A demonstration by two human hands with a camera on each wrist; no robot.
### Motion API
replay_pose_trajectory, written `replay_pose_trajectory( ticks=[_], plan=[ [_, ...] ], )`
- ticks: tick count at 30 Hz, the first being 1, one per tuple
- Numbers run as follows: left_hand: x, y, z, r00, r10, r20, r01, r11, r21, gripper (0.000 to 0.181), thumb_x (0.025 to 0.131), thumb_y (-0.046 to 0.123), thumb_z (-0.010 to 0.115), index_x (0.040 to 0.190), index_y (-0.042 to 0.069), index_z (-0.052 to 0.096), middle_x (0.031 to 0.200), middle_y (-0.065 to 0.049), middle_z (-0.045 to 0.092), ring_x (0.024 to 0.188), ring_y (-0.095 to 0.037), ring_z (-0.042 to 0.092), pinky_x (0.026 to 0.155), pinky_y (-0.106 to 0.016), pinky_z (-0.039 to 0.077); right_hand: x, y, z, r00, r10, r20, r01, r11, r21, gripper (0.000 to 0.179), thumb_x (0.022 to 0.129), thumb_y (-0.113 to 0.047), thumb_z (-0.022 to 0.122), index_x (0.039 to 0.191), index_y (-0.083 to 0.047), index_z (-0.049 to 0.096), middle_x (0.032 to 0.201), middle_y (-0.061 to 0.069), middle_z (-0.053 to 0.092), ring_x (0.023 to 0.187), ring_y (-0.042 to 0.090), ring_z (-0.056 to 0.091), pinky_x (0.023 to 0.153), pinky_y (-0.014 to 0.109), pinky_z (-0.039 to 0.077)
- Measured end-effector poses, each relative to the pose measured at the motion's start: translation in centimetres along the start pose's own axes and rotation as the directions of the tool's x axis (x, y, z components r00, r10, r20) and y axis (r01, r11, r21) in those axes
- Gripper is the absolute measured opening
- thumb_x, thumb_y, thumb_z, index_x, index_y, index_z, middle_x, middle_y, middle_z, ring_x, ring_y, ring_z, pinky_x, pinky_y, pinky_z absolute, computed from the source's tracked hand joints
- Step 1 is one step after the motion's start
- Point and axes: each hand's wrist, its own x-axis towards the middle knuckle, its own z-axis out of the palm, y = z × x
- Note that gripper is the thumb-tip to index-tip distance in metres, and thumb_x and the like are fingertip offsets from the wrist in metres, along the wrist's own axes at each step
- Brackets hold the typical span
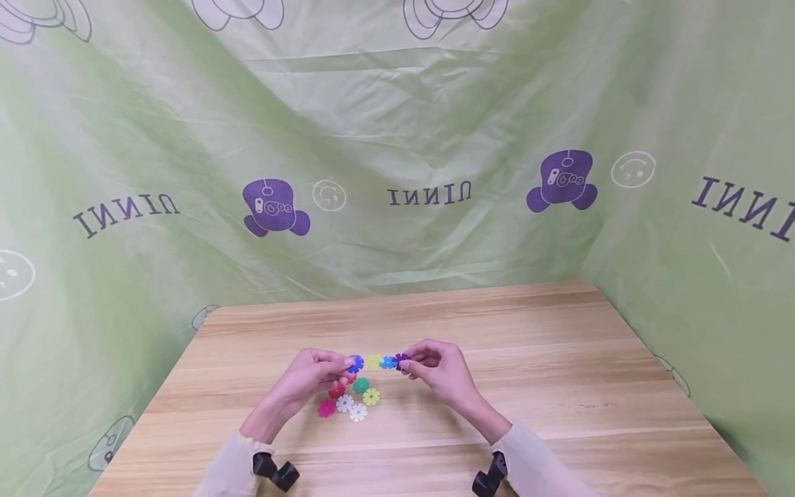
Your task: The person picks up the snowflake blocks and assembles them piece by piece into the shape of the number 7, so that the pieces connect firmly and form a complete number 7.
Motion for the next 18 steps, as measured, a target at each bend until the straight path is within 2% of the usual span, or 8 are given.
replay_pose_trajectory(
  ticks=[7, 18],
  plan=[
    [0.08, -0.15, 0.55, 1.0, -0.004, 0.028, 0.006, 0.997, -0.073, 0.026, 0.096, 0.01, 0.074, 0.115, -0.007, 0.075, 0.081, -0.001, 0.078, 0.07, -0.007, 0.066, 0.067, -0.019, 0.054, -0.02, 0.08, 0.08, 1.0, -0.003, 0.0, 0.003, 1.0, -0.005, 0.023, 0.091, -0.01, 0.081, 0.108, 0.004, 0.074, 0.104, 0.024, 0.079, 0.084, 0.014, 0.078, 0.078, 0.032, 0.066],
    [0.08, -0.32, 0.95, 1.0, -0.021, 0.005, 0.021, 0.996, -0.092, 0.028, 0.096, 0.011, 0.073, 0.117, -0.008, 0.074, 0.083, -0.003, 0.078, 0.071, -0.007, 0.068, 0.075, -0.023, 0.062, -0.05, 0.13, 0.48, 1.0, -0.002, -0.003, 0.002, 1.0, -0.022, 0.022, 0.091, -0.01, 0.081, 0.107, 0.003, 0.074, 0.103, 0.023, 0.08, 0.085, 0.015, 0.078, 0.078, 0.029, 0.066]
  ],
)
